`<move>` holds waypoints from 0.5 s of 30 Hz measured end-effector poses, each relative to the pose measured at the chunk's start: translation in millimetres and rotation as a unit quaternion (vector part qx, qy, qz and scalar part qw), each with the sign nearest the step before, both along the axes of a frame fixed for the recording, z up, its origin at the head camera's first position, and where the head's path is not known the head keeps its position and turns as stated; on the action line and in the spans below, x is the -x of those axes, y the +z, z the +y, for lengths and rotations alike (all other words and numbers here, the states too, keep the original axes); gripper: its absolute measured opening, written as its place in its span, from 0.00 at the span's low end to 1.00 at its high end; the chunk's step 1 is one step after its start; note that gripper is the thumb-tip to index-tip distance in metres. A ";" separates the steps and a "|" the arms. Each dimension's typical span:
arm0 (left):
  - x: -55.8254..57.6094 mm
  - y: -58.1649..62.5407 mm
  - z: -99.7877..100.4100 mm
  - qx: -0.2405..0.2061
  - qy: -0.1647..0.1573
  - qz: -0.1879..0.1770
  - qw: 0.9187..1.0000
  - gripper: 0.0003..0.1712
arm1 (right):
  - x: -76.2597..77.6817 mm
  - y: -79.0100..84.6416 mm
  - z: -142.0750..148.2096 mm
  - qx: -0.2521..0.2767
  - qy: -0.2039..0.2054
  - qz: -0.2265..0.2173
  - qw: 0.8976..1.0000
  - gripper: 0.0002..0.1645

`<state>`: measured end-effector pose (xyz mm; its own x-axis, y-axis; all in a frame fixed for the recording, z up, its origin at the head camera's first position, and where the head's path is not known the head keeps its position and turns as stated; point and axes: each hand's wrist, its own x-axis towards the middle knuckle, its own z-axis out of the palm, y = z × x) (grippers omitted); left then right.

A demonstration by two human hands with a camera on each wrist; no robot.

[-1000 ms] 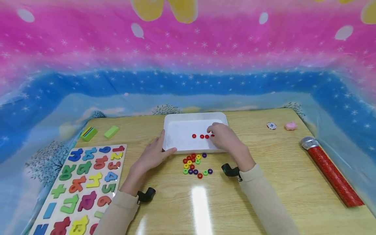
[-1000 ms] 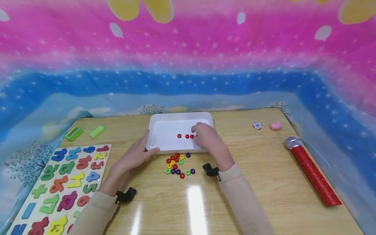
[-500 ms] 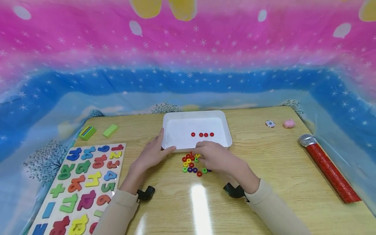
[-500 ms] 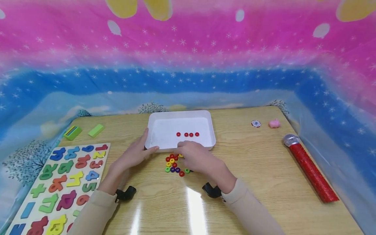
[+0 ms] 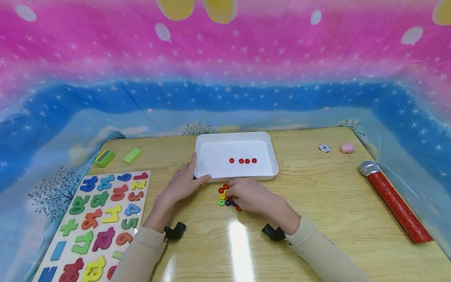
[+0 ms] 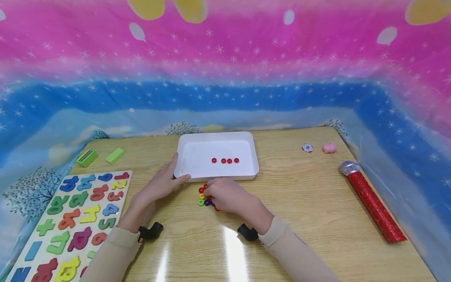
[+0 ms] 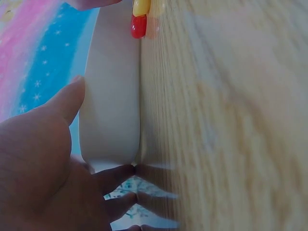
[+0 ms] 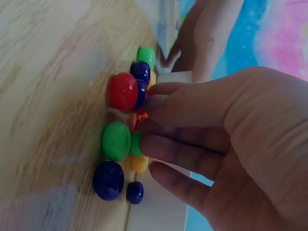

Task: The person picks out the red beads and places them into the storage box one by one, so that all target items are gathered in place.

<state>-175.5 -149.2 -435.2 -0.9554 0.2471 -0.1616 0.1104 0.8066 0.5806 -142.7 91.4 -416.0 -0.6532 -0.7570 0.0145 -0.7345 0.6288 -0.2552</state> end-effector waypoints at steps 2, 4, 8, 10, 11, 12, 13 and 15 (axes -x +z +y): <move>0.1 0.2 -0.2 0.000 0.001 -0.001 1.000 0.57 | 0.5 -1.1 -0.2 -0.002 -0.002 0.004 1.000 0.08; 0.1 0.3 -0.4 0.001 0.001 -0.001 1.000 0.57 | 0.7 -1.8 -0.2 -0.006 -0.008 0.005 1.000 0.08; 0.1 0.3 -0.5 0.003 0.002 -0.001 1.000 0.57 | 0.2 -1.9 -0.1 -0.018 -0.021 0.002 1.000 0.07; 0.0 0.5 -0.2 0.002 0.001 -0.001 1.000 0.57 | -0.2 -2.0 -0.6 -0.025 -0.026 0.005 0.999 0.05; 0.0 0.5 -0.1 0.001 0.001 -0.001 1.000 0.57 | -0.3 -2.1 -0.9 -0.027 -0.027 0.008 0.999 0.05; -0.1 0.6 0.0 0.001 0.001 -0.001 1.000 0.57 | -0.4 -2.3 -1.2 -0.029 -0.028 0.011 0.999 0.05; -0.1 0.7 0.1 0.001 0.001 0.000 1.000 0.57 | -0.4 -2.7 -1.4 -0.031 -0.029 0.014 0.999 0.05; -0.1 0.7 0.2 0.001 0.000 0.000 1.000 0.57 | -0.5 -2.8 -1.7 -0.034 -0.030 0.019 0.999 0.06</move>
